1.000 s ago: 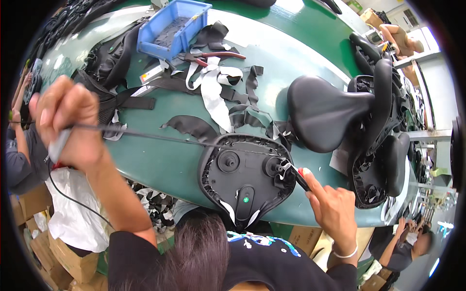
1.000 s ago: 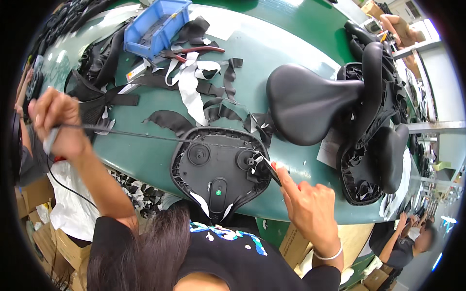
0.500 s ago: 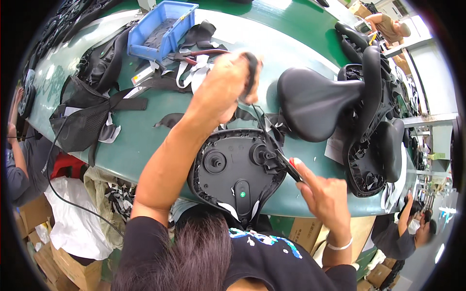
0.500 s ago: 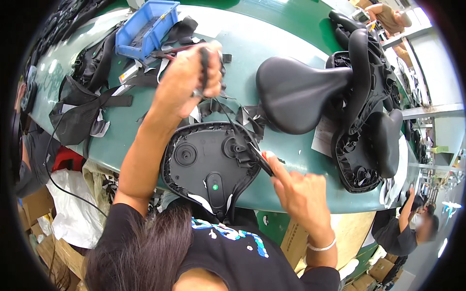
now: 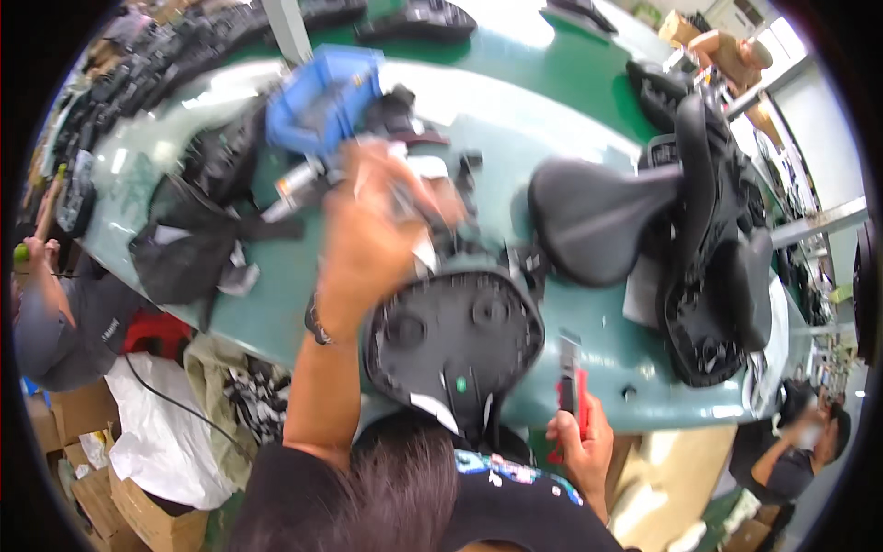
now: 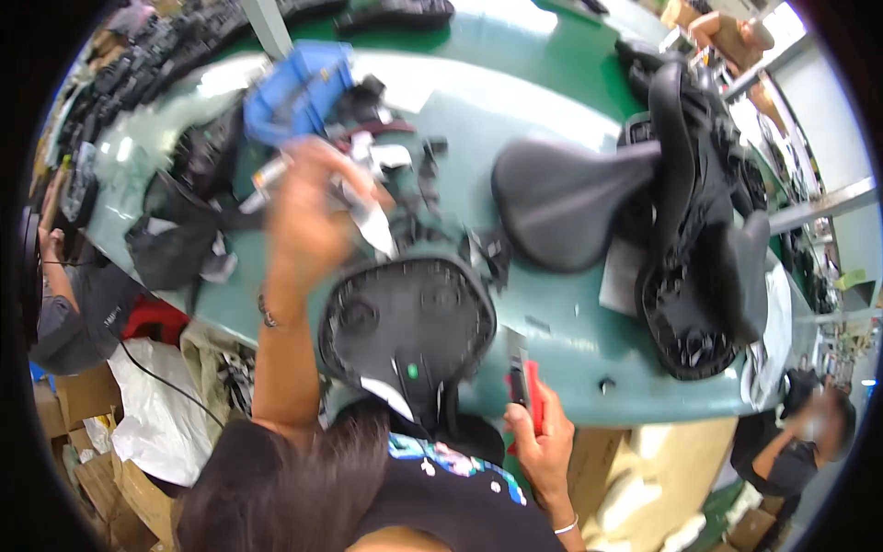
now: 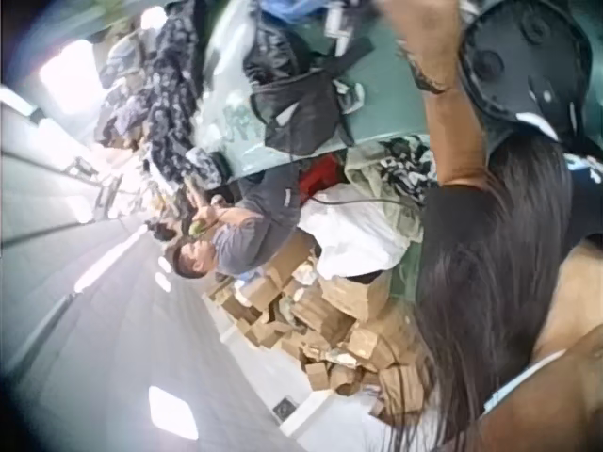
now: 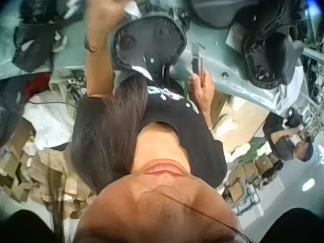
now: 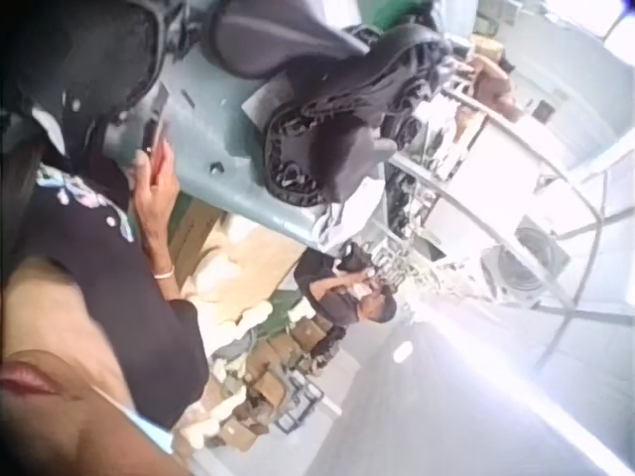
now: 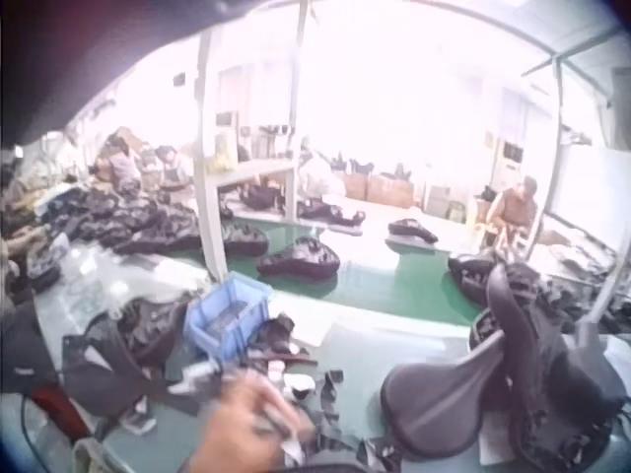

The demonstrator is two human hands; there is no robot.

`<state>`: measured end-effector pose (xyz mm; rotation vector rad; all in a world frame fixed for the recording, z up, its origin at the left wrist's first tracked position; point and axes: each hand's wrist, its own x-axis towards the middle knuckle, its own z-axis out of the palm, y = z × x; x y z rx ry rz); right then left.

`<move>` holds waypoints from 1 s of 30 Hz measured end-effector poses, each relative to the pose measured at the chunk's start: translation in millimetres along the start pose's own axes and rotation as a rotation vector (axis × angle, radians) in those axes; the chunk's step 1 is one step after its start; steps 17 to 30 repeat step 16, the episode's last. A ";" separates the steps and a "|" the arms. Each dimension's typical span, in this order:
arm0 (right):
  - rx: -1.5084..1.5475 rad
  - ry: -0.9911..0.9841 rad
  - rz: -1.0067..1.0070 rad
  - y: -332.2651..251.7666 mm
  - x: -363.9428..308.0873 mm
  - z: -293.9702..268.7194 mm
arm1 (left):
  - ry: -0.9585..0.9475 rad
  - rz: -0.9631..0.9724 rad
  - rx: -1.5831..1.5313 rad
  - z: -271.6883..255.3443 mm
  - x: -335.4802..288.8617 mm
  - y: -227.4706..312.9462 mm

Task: The person uses a red utility knife to trim excess black fabric from the underside of bicycle seats. They hold the seat with one hand and carefully cut along the edges with the other, removing small strips of material. The person works on multiple seats, placing the trimmed pieces on the green workbench.

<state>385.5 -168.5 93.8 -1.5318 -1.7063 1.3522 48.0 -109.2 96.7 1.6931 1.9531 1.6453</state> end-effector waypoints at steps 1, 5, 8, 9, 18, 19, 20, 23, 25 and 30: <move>0.123 0.024 0.059 -6.4 13.8 6.5 | -0.565 -0.214 0.222 2.6 -5.4 13.4; -0.050 -0.079 -0.380 -16.4 67.5 15.8 | -0.793 -0.378 -0.156 14.5 -1.7 -37.1; 0.053 0.157 -0.454 -65.1 110.6 -7.7 | -0.231 -0.566 -0.282 2.4 39.8 -55.8; 0.086 0.269 -0.531 -79.4 130.9 -15.2 | 0.084 -0.656 -0.422 2.6 54.9 -56.0; -0.014 0.177 -0.579 -175.5 329.4 6.3 | -1.134 0.120 -0.379 53.3 56.9 -31.3; -0.014 0.177 -0.579 -175.5 329.4 6.3 | -1.134 0.120 -0.379 53.3 56.9 -31.3; -0.014 0.177 -0.579 -175.5 329.4 6.3 | -1.134 0.120 -0.379 53.3 56.9 -31.3; -0.014 0.177 -0.579 -175.5 329.4 6.3 | -1.134 0.120 -0.379 53.3 56.9 -31.3; -0.014 0.177 -0.579 -175.5 329.4 6.3 | -1.134 0.120 -0.379 53.3 56.9 -31.3; -0.014 0.177 -0.579 -175.5 329.4 6.3 | -1.134 0.120 -0.379 53.3 56.9 -31.3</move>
